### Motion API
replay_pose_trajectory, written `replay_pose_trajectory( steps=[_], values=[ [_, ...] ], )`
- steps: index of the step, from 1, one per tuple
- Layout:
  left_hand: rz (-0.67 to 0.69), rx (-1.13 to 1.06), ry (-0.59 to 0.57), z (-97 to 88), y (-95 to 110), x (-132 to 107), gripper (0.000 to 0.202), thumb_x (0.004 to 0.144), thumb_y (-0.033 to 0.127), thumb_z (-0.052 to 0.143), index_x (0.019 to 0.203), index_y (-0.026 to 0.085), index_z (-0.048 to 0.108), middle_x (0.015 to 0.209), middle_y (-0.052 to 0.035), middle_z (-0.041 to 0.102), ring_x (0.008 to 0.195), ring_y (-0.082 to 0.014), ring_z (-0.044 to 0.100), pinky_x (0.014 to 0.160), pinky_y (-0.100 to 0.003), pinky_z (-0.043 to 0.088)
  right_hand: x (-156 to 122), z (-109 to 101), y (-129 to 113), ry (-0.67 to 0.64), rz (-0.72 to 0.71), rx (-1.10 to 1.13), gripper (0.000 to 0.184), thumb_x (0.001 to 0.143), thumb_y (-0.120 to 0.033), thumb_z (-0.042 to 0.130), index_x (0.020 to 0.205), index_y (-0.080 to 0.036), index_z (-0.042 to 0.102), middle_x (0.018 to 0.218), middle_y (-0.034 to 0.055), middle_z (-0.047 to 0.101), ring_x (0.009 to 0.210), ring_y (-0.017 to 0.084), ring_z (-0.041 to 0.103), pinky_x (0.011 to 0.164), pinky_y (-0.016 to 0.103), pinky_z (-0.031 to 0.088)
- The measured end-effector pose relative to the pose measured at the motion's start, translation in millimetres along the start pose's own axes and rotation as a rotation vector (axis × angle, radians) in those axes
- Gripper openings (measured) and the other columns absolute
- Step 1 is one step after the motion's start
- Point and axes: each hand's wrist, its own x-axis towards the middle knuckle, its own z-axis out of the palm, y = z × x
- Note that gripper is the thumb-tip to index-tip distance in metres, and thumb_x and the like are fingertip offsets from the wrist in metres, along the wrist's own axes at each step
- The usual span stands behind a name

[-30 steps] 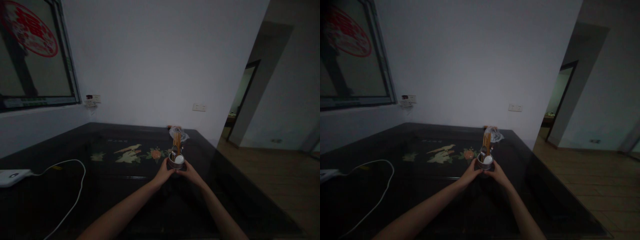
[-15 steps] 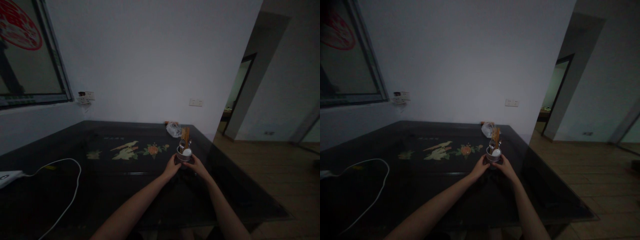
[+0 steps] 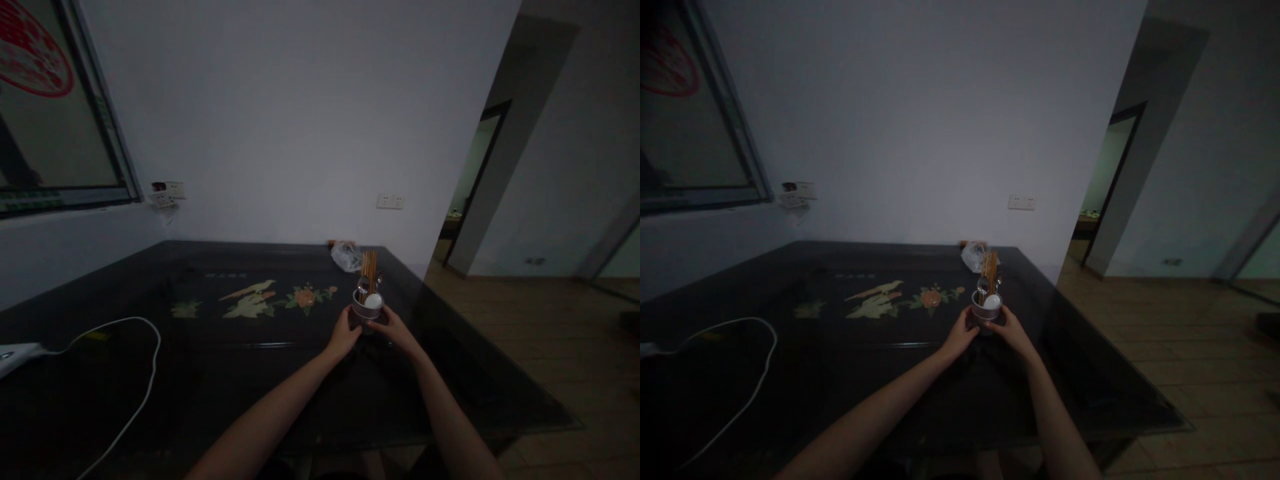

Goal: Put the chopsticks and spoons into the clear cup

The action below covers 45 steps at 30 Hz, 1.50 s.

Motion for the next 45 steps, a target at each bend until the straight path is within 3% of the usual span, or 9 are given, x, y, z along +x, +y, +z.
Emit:
replay_pose_trajectory(
  steps=[8,12,16,18,22,25,28,33,45],
  values=[
    [-0.036,0.111,0.015,-6.6,8,-1,0.067,0.067,0.003,0.06,0.129,0.016,0.041,0.136,-0.0154,0.045,0.128,-0.0251,0.041,0.106,-0.043,0.033,-1,-4,0,-0.069,0.06,0.04,0.079,0.052,-0.033,0.081,0.123,-0.019,0.047,0.127,0.0145,0.056,0.116,0.028,0.054,0.099,0.044,0.043],
    [-0.032,0.237,0.006,-39.5,38,-13,0.062,0.071,0.006,0.058,0.13,0.016,0.04,0.131,-0.0163,0.048,0.121,-0.0236,0.046,0.097,-0.039,0.041,-18,-21,-14,0.144,0.073,-0.138,0.082,0.049,-0.036,0.081,0.122,-0.019,0.047,0.122,0.0152,0.056,0.112,0.031,0.055,0.087,0.046,0.05],
    [0.017,0.304,-0.134,-87.0,74,-43,0.028,0.085,0.024,0.05,0.112,0.016,0.053,0.103,-0.0089,0.062,0.092,-0.0161,0.06,0.082,-0.029,0.046,-50,-28,-59,0.305,-0.001,-0.227,0.048,0.064,-0.044,0.071,0.103,-0.021,0.056,0.11,0.0138,0.061,0.098,0.03,0.06,0.073,0.04,0.052],
    [0.009,0.411,-0.215,-107.6,87,-60,0.025,0.09,0.031,0.043,0.104,0.015,0.056,0.087,-0.0048,0.064,0.077,-0.0137,0.06,0.074,-0.026,0.046,-61,-15,-86,0.177,-0.033,-0.194,0.035,0.073,-0.045,0.065,0.097,-0.021,0.059,0.102,0.0109,0.064,0.091,0.026,0.061,0.072,0.036,0.051],
    [0.106,0.739,-0.377,-134.0,94,-80,0.028,0.092,0.031,0.036,0.097,0.017,0.059,0.078,-0.0006,0.061,0.069,-0.0123,0.054,0.066,-0.023,0.04,-55,47,-114,-0.311,-0.073,-0.144,0.023,0.083,-0.041,0.056,0.091,-0.021,0.064,0.088,0.0056,0.066,0.081,0.02,0.061,0.07,0.029,0.048],
    [0.183,0.875,-0.424,-142.2,90,-81,0.025,0.091,0.028,0.036,0.091,0.018,0.058,0.078,0.0002,0.06,0.071,-0.0123,0.053,0.067,-0.022,0.037,-36,93,-100,-0.514,-0.135,-0.22,0.021,0.085,-0.035,0.053,0.085,-0.018,0.066,0.079,0.0028,0.066,0.074,0.017,0.059,0.065,0.026,0.045],
    [0.203,0.942,-0.451,-146.1,86,-78,0.022,0.09,0.025,0.038,0.085,0.018,0.058,0.074,0.0011,0.059,0.068,-0.0117,0.053,0.065,-0.02,0.035,-24,115,-74,-0.505,-0.162,-0.239,0.02,0.085,-0.031,0.053,0.084,-0.017,0.066,0.077,0.002,0.066,0.072,0.015,0.058,0.066,0.025,0.044],
    [0.166,0.991,-0.503,-150.3,79,-73,0.022,0.087,0.024,0.041,0.073,0.018,0.056,0.061,0.0033,0.052,0.058,-0.0102,0.047,0.059,-0.02,0.032,-26,114,-51,-0.47,-0.119,-0.174,0.021,0.085,-0.033,0.052,0.081,-0.016,0.065,0.074,0.0024,0.065,0.071,0.016,0.058,0.065,0.025,0.044],
    [0.118,0.964,-0.469,-150.9,76,-71,0.024,0.087,0.027,0.042,0.071,0.016,0.057,0.059,0.0039,0.049,0.057,-0.0095,0.042,0.057,-0.02,0.03,-27,117,-53,-0.481,-0.151,-0.255,0.02,0.084,-0.03,0.053,0.079,-0.016,0.066,0.07,0.0007,0.062,0.063,0.013,0.052,0.058,0.022,0.038]
  ],
)
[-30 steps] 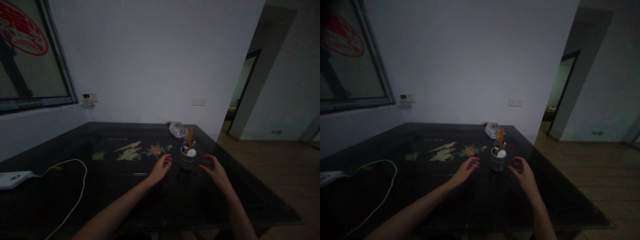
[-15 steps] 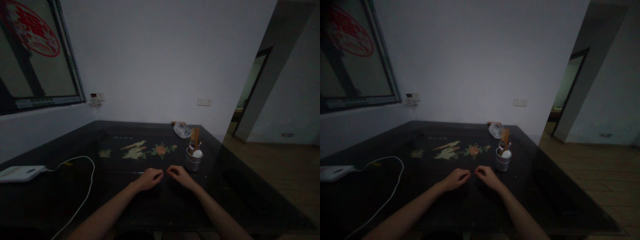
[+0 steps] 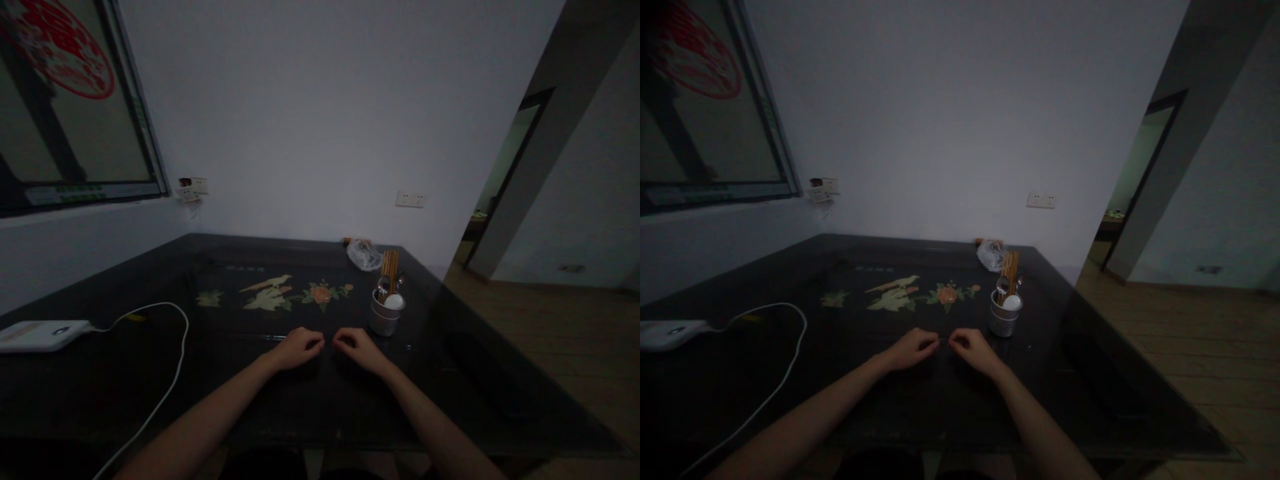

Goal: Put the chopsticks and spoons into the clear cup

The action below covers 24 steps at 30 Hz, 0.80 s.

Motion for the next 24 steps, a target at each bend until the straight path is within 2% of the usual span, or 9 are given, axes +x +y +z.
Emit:
replay_pose_trajectory(
  steps=[24],
  values=[
    [0.013,0.002,-0.007,0.3,0.0,0.5,0.026,0.088,0.029,0.042,0.073,0.016,0.059,0.059,0.0039,0.05,0.055,-0.0089,0.044,0.055,-0.019,0.03,0.7,-6.5,5.3,0.016,-0.018,-0.111,0.018,0.084,-0.028,0.053,0.081,-0.017,0.067,0.072,0.001,0.063,0.066,0.014,0.054,0.06,0.023,0.038]
  ],
)
